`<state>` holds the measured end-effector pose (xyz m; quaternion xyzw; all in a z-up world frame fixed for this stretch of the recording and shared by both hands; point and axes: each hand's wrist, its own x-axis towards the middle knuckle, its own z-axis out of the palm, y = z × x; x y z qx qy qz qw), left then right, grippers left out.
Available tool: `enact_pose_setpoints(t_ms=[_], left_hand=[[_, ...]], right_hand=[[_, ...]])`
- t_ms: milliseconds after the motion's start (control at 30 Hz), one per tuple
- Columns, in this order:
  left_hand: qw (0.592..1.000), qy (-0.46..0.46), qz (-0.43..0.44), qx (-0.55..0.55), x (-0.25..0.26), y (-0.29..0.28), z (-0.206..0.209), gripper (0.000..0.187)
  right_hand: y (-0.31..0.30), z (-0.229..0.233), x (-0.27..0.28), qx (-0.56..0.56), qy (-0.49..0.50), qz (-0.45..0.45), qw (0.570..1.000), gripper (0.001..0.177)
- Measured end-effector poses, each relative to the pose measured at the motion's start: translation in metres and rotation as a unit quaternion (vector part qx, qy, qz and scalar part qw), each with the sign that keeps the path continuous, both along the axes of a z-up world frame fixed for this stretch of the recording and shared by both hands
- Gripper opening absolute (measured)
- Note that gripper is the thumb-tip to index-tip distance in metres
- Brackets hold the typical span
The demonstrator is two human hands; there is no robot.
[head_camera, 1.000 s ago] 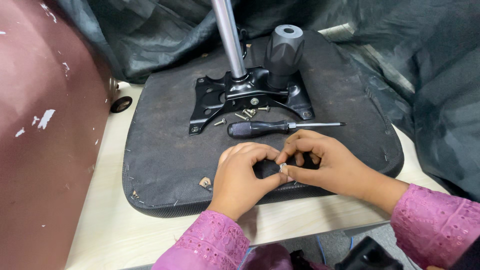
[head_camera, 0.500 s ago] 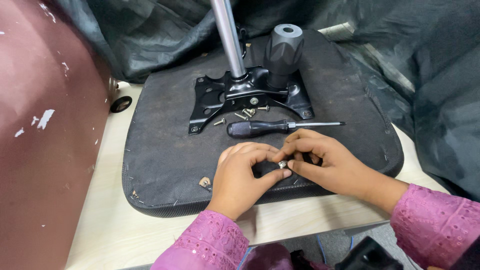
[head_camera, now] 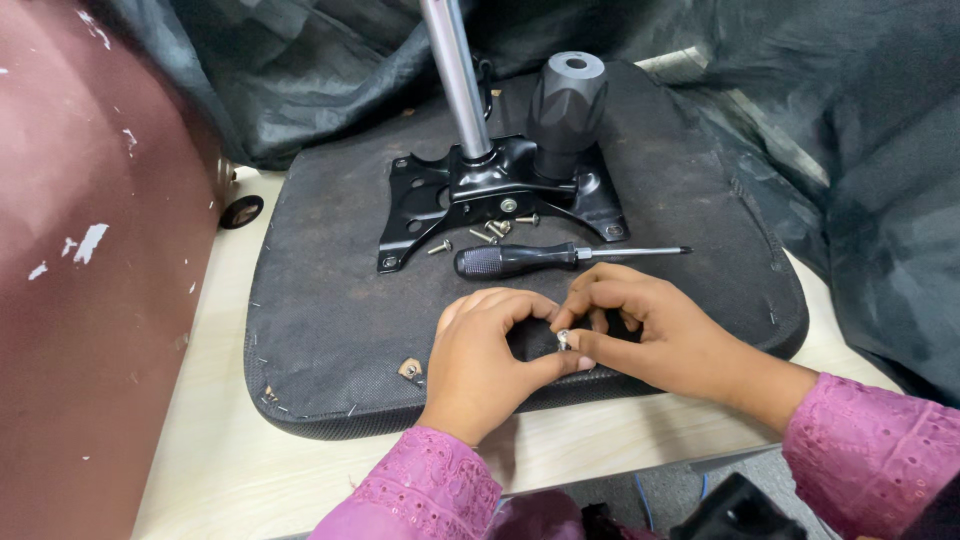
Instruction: The person assembles a chair base by attaching a black metal bracket to an inverted chair seat using a screwdriver and several screws. They position the bracket, insert screws, and tighten them to secure the base to the seat.
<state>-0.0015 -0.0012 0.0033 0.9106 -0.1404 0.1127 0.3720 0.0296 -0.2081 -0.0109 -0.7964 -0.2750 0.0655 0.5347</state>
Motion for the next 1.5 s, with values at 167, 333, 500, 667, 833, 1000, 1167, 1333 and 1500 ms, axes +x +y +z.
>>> enact_pose_setpoints(t_ms=[167, 333, 500, 667, 833, 1000, 1167, 1333, 1500], left_hand=[[1.000, -0.017, -0.023, -0.006, 0.001, 0.002, -0.002, 0.021], [1.000, -0.028, -0.007, -0.003, 0.001, 0.001, -0.004, 0.022], [1.000, -0.008, -0.001, -0.003, -0.001, 0.001, -0.003, 0.027], [0.999, -0.045, -0.025, -0.013, 0.000, 0.004, -0.004, 0.020], [0.999, -0.027, 0.007, -0.040, 0.003, 0.002, -0.005, 0.024], [0.998, 0.019, 0.045, -0.028, 0.005, 0.002, -0.004, 0.030], [0.995, -0.011, 0.044, -0.085, 0.005, 0.002, -0.003, 0.027], [0.994, -0.024, 0.071, -0.082, 0.011, 0.003, -0.003, 0.027], [0.994, -0.019, 0.098, -0.045, 0.022, 0.009, -0.002, 0.036]], right_hand=[[0.000, -0.003, 0.000, 0.011, -0.028, 0.014, 0.999, 0.020], [0.001, -0.007, 0.001, -0.010, 0.035, -0.017, 0.999, 0.029], [0.001, -0.002, 0.000, 0.018, 0.018, 0.001, 1.000, 0.012], [0.001, 0.003, -0.001, -0.004, 0.012, 0.002, 1.000, 0.013], [0.002, 0.002, 0.005, 0.011, 0.100, -0.039, 0.994, 0.025], [-0.001, 0.008, 0.020, -0.106, 0.001, -0.129, 0.986, 0.032], [-0.002, 0.017, 0.033, -0.202, -0.389, -0.106, 0.893, 0.048], [0.007, 0.012, 0.048, -0.242, -0.333, -0.080, 0.908, 0.050], [0.003, 0.006, 0.052, -0.254, -0.313, -0.094, 0.910, 0.041]])
